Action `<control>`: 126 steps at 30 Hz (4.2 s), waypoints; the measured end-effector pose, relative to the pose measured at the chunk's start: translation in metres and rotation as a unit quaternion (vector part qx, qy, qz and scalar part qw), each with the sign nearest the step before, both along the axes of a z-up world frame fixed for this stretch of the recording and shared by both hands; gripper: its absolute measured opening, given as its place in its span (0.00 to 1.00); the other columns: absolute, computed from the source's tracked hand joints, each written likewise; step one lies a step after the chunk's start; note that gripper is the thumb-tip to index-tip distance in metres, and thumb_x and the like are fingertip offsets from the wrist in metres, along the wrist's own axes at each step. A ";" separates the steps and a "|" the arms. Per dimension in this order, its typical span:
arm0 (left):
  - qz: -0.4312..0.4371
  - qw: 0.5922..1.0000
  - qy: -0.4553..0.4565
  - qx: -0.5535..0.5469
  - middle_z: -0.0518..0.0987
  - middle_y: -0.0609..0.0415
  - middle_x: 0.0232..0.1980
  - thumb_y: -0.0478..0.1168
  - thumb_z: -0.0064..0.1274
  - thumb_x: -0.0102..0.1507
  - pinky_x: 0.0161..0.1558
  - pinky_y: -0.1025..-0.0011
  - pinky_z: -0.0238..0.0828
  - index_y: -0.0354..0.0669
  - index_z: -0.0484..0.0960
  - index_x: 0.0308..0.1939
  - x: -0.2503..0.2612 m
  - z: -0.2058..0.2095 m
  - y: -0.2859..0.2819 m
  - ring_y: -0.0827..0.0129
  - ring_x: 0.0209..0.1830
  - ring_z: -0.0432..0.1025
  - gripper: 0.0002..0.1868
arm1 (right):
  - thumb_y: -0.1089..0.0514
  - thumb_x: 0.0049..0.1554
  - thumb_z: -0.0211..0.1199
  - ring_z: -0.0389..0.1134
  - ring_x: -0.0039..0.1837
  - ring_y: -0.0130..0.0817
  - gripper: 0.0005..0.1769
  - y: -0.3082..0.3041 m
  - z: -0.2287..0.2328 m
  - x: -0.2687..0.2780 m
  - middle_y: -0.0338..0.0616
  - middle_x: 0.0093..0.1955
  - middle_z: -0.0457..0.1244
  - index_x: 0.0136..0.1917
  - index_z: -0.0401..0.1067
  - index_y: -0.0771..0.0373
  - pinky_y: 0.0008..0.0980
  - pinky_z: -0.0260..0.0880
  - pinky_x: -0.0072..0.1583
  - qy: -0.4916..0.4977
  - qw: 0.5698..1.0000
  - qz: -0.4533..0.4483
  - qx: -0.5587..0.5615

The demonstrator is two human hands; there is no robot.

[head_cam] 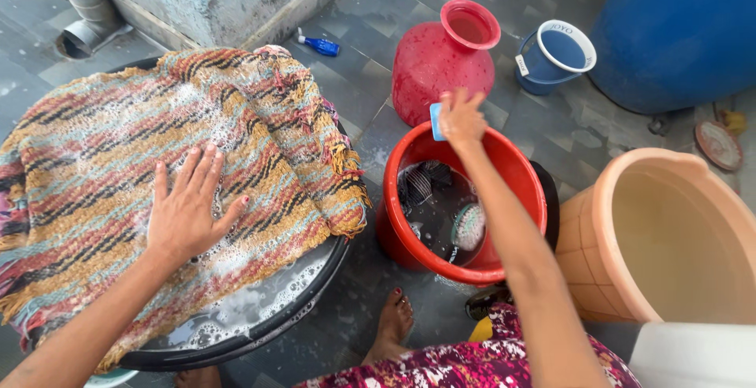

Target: The person washes a patterned garment by hand on an overturned bucket, scrubbing it with a brush, applying detergent, and rinsing it with water from a small bucket.

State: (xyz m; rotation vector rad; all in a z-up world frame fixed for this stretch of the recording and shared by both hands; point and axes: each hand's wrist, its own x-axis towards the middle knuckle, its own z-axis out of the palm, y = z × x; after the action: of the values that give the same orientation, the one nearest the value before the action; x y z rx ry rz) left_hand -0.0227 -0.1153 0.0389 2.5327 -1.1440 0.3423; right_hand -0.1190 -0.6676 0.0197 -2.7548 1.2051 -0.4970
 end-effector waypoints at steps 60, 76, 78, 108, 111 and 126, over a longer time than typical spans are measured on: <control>0.176 0.982 -0.060 -0.038 0.62 0.47 0.78 0.60 0.40 0.67 0.74 0.36 0.34 0.39 0.69 0.71 0.028 -0.033 0.157 0.52 0.80 0.50 0.36 | 0.42 0.48 0.70 0.53 0.69 0.65 0.28 0.407 0.073 -0.015 0.69 0.73 0.52 0.59 0.70 0.52 0.72 0.49 0.68 0.006 0.778 0.620 -0.106; 0.177 0.978 -0.104 0.039 0.62 0.51 0.78 0.57 0.34 0.70 0.77 0.42 0.34 0.42 0.65 0.74 0.022 -0.039 0.164 0.54 0.81 0.48 0.33 | 0.33 0.57 0.54 0.72 0.61 0.41 0.27 0.446 0.104 0.015 0.37 0.70 0.67 0.68 0.70 0.34 0.43 0.74 0.57 0.072 0.878 0.448 0.149; 0.185 0.976 -0.100 0.061 0.61 0.51 0.79 0.57 0.34 0.69 0.76 0.42 0.34 0.42 0.65 0.74 0.018 -0.038 0.161 0.54 0.81 0.48 0.34 | 0.33 0.59 0.56 0.66 0.60 0.49 0.30 0.438 0.103 0.029 0.61 0.72 0.57 0.74 0.65 0.34 0.44 0.74 0.51 0.137 0.947 0.290 -0.034; -0.184 0.977 0.104 0.016 0.82 0.43 0.36 0.42 0.52 0.63 0.38 0.51 0.73 0.39 0.78 0.44 -0.059 0.050 0.071 0.47 0.35 0.78 0.11 | 0.34 0.50 0.66 0.69 0.50 0.52 0.45 0.367 0.099 0.189 0.56 0.59 0.54 0.80 0.58 0.32 0.47 0.73 0.45 0.051 0.958 0.279 -0.045; -0.191 0.977 0.009 -0.095 0.81 0.42 0.40 0.39 0.49 0.62 0.40 0.54 0.75 0.37 0.77 0.46 -0.065 0.063 0.049 0.47 0.39 0.78 0.11 | 0.33 0.48 0.69 0.66 0.53 0.56 0.47 0.351 0.115 0.183 0.58 0.61 0.53 0.78 0.59 0.34 0.50 0.72 0.48 -0.016 0.960 0.266 -0.088; 0.031 0.983 0.110 0.146 0.82 0.45 0.39 0.41 0.54 0.60 0.41 0.51 0.77 0.43 0.87 0.35 -0.084 -0.029 0.051 0.54 0.42 0.79 0.08 | 0.34 0.51 0.68 0.66 0.54 0.54 0.36 0.428 0.081 0.058 0.58 0.54 0.62 0.71 0.69 0.43 0.50 0.68 0.56 0.044 0.700 0.712 0.025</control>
State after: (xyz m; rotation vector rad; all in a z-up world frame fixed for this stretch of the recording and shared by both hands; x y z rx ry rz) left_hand -0.1066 -0.0643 0.0098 2.7759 -1.0997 -0.0985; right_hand -0.0609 -0.2392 0.1004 -2.6369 -1.0326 -0.0894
